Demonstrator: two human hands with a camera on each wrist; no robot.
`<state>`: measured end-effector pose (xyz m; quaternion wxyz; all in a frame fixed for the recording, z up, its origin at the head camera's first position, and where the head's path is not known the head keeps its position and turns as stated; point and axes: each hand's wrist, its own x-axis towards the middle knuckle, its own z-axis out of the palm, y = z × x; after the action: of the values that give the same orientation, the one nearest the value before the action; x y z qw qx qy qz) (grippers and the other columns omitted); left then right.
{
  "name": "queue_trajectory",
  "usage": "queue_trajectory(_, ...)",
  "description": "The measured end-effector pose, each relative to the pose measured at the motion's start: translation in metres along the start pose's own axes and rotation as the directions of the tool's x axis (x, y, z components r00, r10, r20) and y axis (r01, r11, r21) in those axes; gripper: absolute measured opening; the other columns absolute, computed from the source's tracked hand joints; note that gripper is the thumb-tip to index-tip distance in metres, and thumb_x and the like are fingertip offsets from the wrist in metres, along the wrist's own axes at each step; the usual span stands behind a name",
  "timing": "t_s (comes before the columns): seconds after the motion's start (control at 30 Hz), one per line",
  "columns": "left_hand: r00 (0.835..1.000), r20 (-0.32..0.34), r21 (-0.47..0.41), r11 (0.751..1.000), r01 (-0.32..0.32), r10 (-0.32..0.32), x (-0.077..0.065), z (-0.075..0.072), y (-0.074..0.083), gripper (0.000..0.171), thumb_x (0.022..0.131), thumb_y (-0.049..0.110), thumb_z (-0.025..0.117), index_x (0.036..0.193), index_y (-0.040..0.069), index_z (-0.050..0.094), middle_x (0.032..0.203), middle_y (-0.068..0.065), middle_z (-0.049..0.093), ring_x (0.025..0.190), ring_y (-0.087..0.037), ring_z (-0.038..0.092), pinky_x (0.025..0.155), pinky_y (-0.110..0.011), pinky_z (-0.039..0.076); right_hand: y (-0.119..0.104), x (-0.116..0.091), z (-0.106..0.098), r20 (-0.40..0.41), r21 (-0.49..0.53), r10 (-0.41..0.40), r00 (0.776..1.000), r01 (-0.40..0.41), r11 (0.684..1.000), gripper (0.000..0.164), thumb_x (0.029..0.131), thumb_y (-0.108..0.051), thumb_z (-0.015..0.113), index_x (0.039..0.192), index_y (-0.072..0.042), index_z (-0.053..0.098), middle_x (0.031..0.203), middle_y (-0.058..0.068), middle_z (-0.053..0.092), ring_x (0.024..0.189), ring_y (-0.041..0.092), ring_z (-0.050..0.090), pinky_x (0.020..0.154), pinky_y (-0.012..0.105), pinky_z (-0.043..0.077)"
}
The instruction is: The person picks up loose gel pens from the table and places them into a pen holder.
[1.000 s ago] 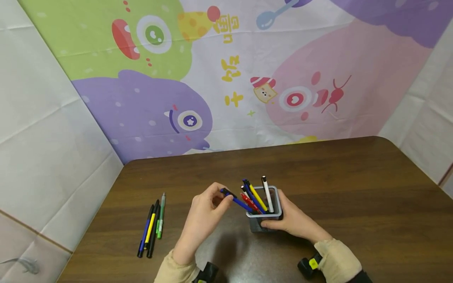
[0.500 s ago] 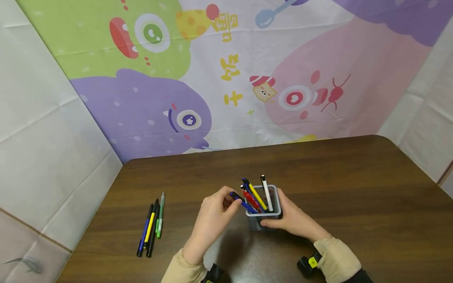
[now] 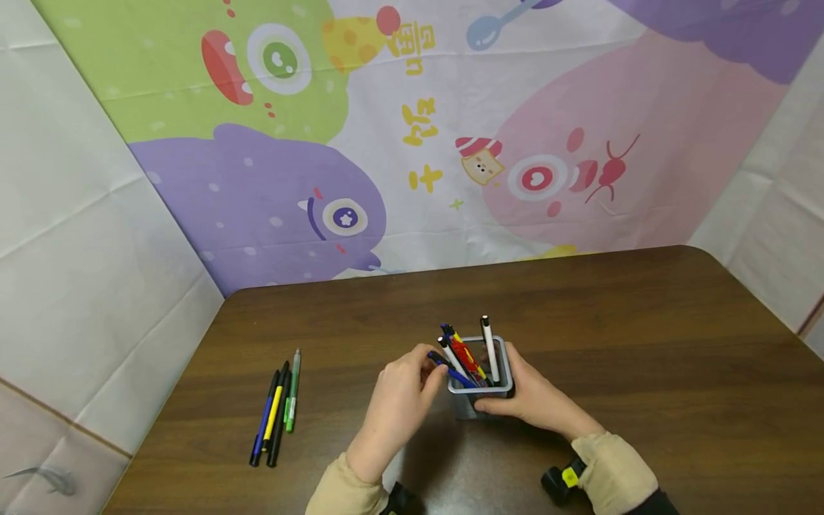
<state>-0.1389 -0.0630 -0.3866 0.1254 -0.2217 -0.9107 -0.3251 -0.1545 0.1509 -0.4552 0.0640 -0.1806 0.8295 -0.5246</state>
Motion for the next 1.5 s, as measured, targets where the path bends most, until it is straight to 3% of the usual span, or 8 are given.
queue_trajectory(0.23, 1.000, 0.006, 0.059, 0.998, -0.030, 0.030, 0.000, 0.006, 0.000, 0.008, 0.086, 0.016, 0.061, 0.089, 0.009, 0.057, 0.068, 0.005, 0.055, 0.053, -0.003, 0.045, 0.048, -0.021, 0.040, 0.000, 0.000, 0.000, -0.012, -0.007, -0.002, 1.000, 0.002, 1.000, 0.083, 0.071, -0.034, 0.075, 0.135, -0.011, 0.026, 0.124, 0.009, 0.048, 0.105, 0.018, 0.052, 0.088, 0.044, 0.043)
queue_trajectory(0.4, 0.998, -0.025, 0.106, 0.992, -0.062, 0.065, -0.001, 0.009, -0.001, 0.010, 0.082, 0.013, 0.064, 0.086, 0.009, 0.055, 0.065, 0.007, 0.053, 0.053, -0.004, 0.044, 0.048, -0.023, 0.039, -0.001, -0.001, 0.000, -0.015, -0.007, 0.002, 1.000, -0.003, 1.000, 0.083, 0.071, -0.033, 0.076, 0.135, -0.016, 0.025, 0.121, 0.008, 0.049, 0.101, 0.016, 0.053, 0.085, 0.042, 0.044)
queue_trajectory(1.17, 0.998, -0.029, 0.090, 0.995, -0.053, 0.056, -0.001, 0.011, -0.004, 0.012, 0.083, 0.014, 0.064, 0.081, 0.010, 0.052, 0.070, 0.004, 0.059, 0.056, -0.004, 0.048, 0.050, -0.023, 0.041, 0.000, 0.000, 0.001, -0.005, -0.006, -0.007, 1.000, 0.007, 1.000, 0.083, 0.072, -0.035, 0.075, 0.135, -0.017, 0.024, 0.123, 0.009, 0.048, 0.102, 0.016, 0.053, 0.086, 0.041, 0.044)
queue_trajectory(1.5, 0.999, 0.029, 0.095, 0.995, -0.034, 0.031, -0.001, 0.004, -0.006, 0.010, 0.084, 0.020, 0.062, 0.083, 0.012, 0.057, 0.072, 0.005, 0.062, 0.056, -0.002, 0.048, 0.050, -0.023, 0.042, 0.001, 0.000, 0.000, 0.000, 0.000, -0.006, 1.000, 0.006, 1.000, 0.084, 0.071, -0.038, 0.075, 0.136, -0.019, 0.024, 0.126, 0.009, 0.047, 0.106, 0.017, 0.051, 0.089, 0.042, 0.042)
